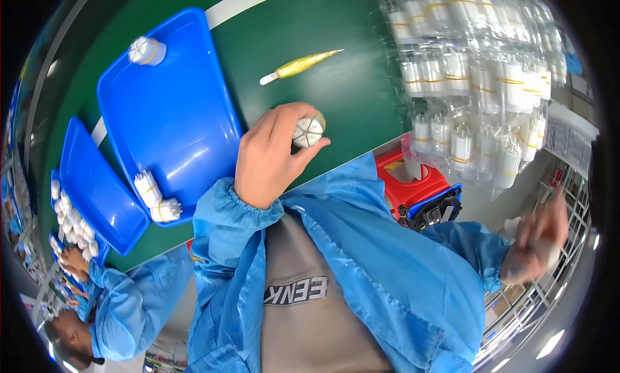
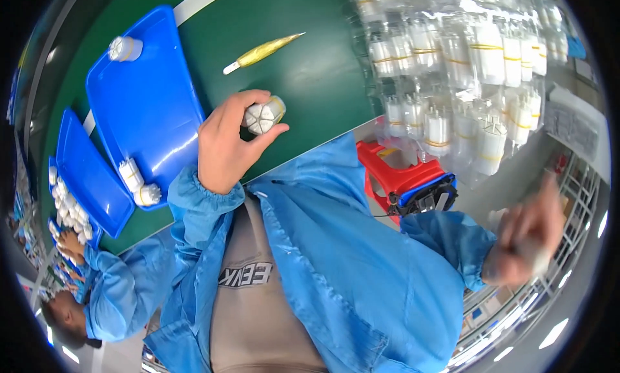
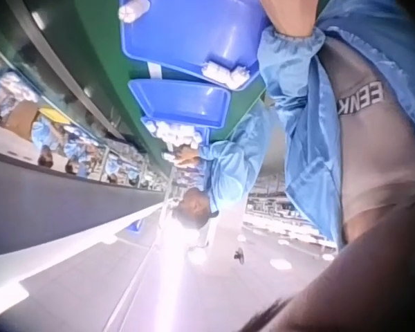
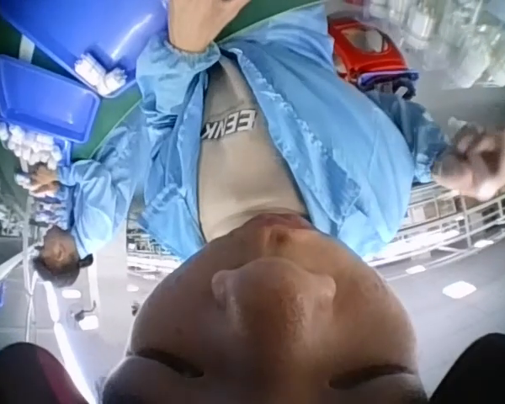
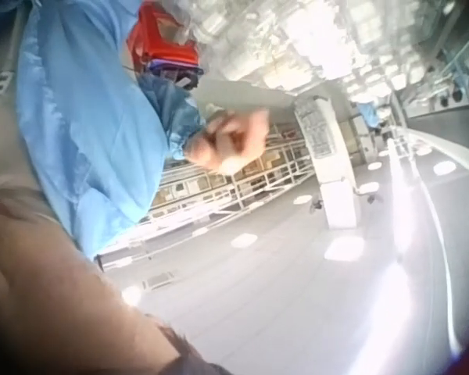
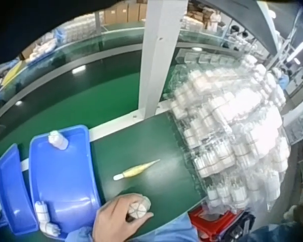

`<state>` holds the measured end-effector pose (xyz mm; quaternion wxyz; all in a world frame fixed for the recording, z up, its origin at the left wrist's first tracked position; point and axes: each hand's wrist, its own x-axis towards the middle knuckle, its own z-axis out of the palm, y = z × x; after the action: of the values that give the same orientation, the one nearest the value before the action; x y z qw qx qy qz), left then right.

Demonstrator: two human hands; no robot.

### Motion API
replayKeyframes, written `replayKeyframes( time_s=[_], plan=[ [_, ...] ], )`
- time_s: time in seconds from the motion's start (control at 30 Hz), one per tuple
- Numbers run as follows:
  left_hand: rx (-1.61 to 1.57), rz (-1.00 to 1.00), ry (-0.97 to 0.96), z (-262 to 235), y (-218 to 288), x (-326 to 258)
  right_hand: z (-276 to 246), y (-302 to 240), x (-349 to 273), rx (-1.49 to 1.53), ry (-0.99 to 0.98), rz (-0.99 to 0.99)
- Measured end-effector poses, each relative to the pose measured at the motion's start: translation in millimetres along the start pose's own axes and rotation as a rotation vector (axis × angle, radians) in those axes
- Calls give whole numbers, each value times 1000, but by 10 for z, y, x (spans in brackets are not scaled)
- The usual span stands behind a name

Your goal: The person removes plastic wrapping from stacked component bundles, then repeatedly takes bundled components from a tray, presses them using a white cylindrical tool, and returns them to the tray.

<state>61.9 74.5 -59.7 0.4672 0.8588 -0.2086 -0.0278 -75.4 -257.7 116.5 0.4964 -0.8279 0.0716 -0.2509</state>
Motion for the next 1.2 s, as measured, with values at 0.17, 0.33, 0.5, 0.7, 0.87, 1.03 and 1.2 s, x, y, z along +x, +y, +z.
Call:
replayKeyframes(
  time_s=[0.17,0.33,0.5,0.7,0.87,1.03,1.2],
  plan=[
    [-14,166,-65,71,-28,150,1411,485,35,1553,-327,-701],
    [47,106,-63,73,-93,19,2138,728,-156,750,-228,-129],
    [42,127,-49,69,-101,29,2379,804,-262,820,-191,-99],
    [81,137,-57,80,-124,20,2429,784,-212,723,-222,-70],
    [-17,60,-24,51,-84,-4,2470,729,-165,617,-199,177],
    [-82,81,-77,11,-156,-43,2364,760,-91,1009,-250,13],
    [-98,120,-137,-30,-106,16,2466,800,-139,939,-249,52]
  ],
)
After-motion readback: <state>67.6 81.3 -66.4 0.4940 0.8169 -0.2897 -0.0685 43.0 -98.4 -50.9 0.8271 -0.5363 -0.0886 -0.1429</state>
